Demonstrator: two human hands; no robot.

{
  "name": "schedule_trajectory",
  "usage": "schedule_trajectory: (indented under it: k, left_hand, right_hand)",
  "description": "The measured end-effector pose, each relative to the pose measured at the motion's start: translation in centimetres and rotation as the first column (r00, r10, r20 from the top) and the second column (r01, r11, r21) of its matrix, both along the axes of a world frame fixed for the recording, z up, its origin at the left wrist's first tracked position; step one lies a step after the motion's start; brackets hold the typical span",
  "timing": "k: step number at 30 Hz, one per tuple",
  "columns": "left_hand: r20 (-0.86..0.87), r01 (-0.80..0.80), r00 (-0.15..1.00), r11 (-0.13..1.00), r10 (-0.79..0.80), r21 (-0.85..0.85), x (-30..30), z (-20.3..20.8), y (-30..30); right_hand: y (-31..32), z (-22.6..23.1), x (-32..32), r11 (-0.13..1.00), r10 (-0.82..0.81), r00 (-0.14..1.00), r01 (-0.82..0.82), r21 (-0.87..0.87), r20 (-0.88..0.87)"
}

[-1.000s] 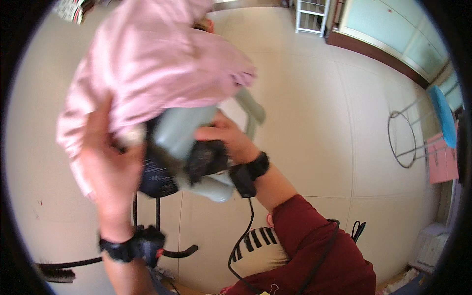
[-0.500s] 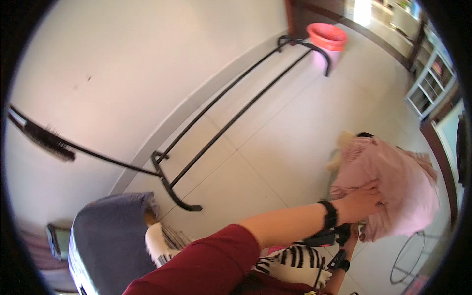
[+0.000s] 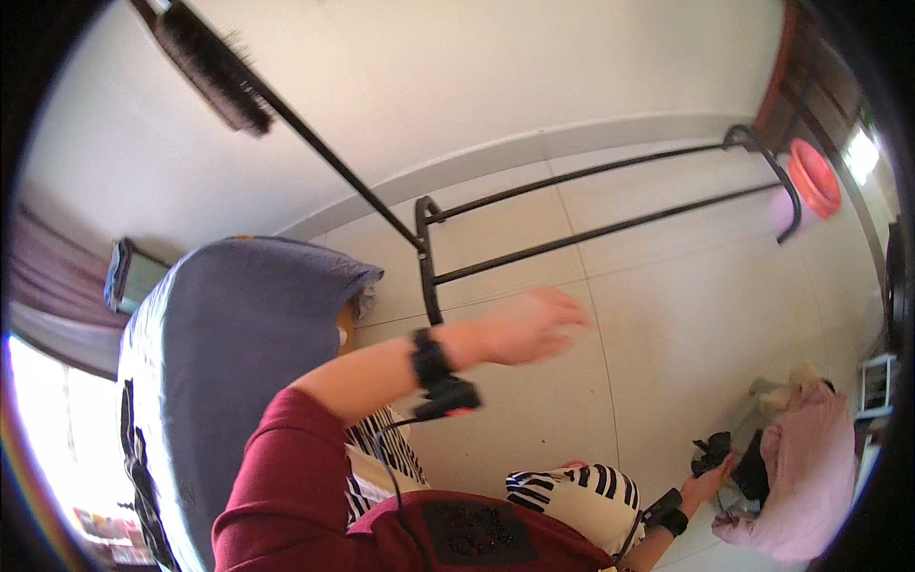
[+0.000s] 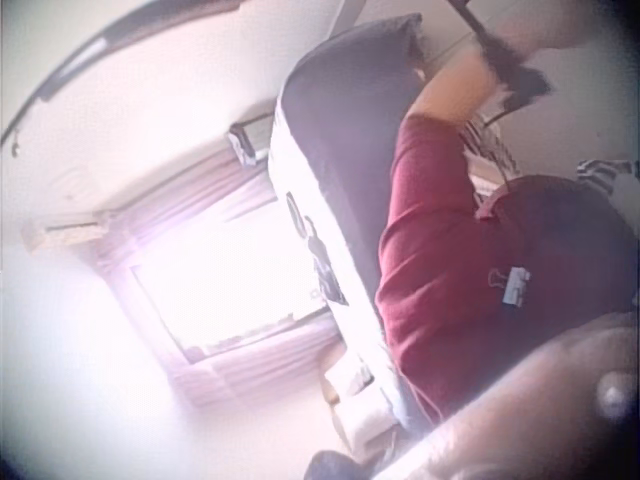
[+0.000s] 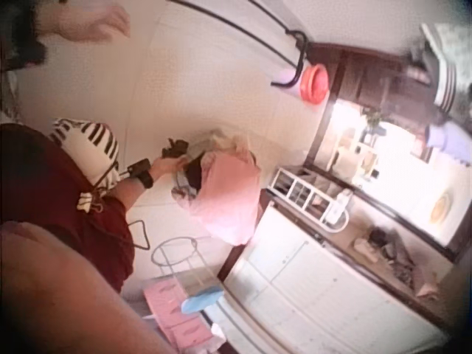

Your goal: The person wipes the tiled floor with a black cloth, moving a blue cushion and a metal clothes rack to access different areas. They clean under the bed and around furniture, then walk through the living room and into the bathroom.

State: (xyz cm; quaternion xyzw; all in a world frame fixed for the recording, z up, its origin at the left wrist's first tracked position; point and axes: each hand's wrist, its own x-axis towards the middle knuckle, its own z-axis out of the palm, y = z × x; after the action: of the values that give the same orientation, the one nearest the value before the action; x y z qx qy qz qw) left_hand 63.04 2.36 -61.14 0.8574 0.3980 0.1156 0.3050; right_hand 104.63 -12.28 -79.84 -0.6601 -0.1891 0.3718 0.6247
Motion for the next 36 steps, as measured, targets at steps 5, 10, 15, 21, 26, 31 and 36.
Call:
schedule_trajectory:
  k: [5, 10, 15, 21, 26, 31, 36]
  left_hand:
    - [-0.03, -0.692, 0.722, 0.72, 0.691, -0.055, -15.5, 6.5, -6.2]
    - [0.341, -0.838, 0.356, 0.459, 0.87, -0.296, -18.7, 9.6, -9.3]
    - [0.437, -0.871, 0.293, 0.426, 0.851, -0.246, -20.5, 10.1, -8.0]
    - [0.527, -0.891, 0.345, 0.447, 0.776, -0.075, -23.3, 6.9, -5.1]
    - [0.658, -0.828, 0.475, 0.55, 0.584, 0.11, -23.9, 4.3, 0.6]
    - [0.662, -0.841, 0.34, 0.531, 0.668, -0.103, -23.7, 2.7, 4.3]
    - [0.688, -0.865, 0.352, 0.501, 0.634, -0.02, -24.5, 3.2, 4.1]
  right_hand:
    - [12.2, 2.8, -12.9, 0.832, 0.496, 0.823, -0.542, -0.118, -0.278]
    - [22.3, 4.5, -34.4, 0.139, 0.624, 0.143, -0.988, 0.071, 0.768]
    - [22.1, 2.4, -45.8, -0.035, 0.093, -0.365, -0.931, -0.363, 0.926]
    - [28.5, -1.5, -31.0, 0.375, 0.165, -0.313, -0.857, -0.354, 0.935]
    - [31.2, 5.4, -27.6, 0.709, 0.371, -0.272, -0.535, -0.46, 0.888]
    - [22.4, 5.7, -41.1, 0.205, 0.305, -0.291, -0.91, -0.361, 0.907]
    - [18.6, 3.0, -43.9, 0.165, 0.255, -0.405, -0.877, -0.452, 0.878]
